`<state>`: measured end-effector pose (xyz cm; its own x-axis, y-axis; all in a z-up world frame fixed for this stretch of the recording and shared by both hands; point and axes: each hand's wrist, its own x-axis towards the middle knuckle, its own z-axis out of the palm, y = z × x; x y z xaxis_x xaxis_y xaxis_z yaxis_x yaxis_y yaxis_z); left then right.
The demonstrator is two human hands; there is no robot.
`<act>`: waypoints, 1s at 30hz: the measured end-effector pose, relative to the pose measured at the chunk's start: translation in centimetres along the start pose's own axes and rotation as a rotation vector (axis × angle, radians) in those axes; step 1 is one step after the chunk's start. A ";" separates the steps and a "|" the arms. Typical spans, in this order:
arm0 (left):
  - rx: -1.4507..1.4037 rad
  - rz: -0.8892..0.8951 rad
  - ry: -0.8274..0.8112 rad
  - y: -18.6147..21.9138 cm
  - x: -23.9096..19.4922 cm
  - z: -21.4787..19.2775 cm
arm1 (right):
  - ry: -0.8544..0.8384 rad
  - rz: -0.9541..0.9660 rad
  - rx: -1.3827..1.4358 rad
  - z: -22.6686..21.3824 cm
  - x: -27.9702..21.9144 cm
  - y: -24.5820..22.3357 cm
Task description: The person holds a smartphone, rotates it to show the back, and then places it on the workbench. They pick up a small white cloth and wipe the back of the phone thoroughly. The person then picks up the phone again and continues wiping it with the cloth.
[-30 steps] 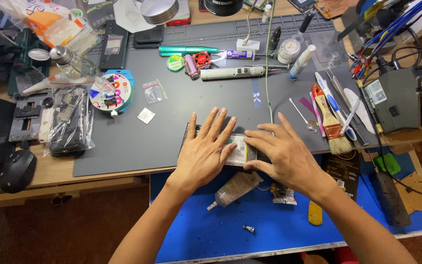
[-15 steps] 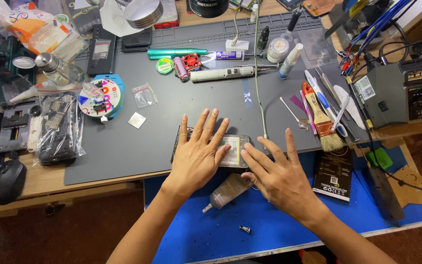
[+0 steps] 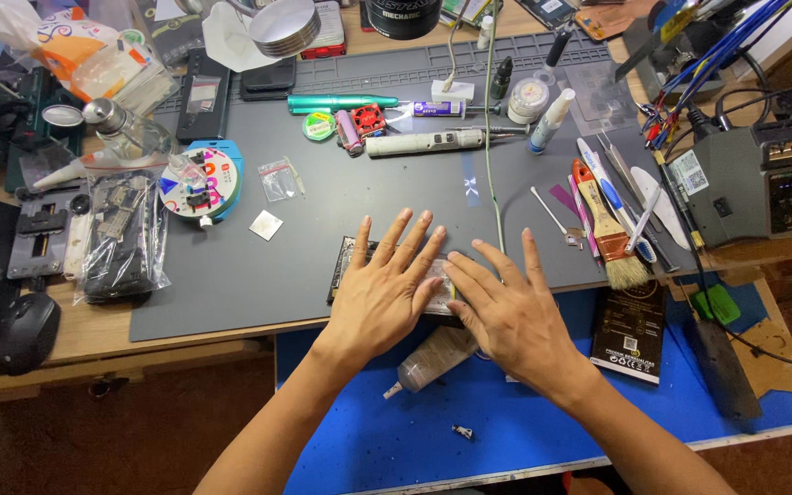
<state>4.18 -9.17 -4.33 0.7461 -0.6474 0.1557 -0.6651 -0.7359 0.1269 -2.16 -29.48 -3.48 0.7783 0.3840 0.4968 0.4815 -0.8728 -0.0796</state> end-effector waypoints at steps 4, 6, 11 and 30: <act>0.003 0.016 0.013 -0.2 0.0 0.1 | -0.036 -0.008 -0.069 0.2 0.1 0.3; -0.007 0.018 0.020 -0.2 0.0 0.2 | -0.038 -0.013 -0.071 0.5 0.0 0.5; -0.036 0.018 0.044 -0.3 -0.1 0.3 | -0.051 -0.002 -0.086 0.1 -0.2 0.6; -0.890 -0.006 -0.010 -2.4 -0.7 -4.1 | 0.113 0.072 0.186 -3.3 -0.1 0.6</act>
<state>5.10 -6.17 -0.72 0.7474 -0.6485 0.1447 -0.4367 -0.3153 0.8426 -3.22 -31.06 -0.76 0.7685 0.2774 0.5766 0.5001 -0.8225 -0.2709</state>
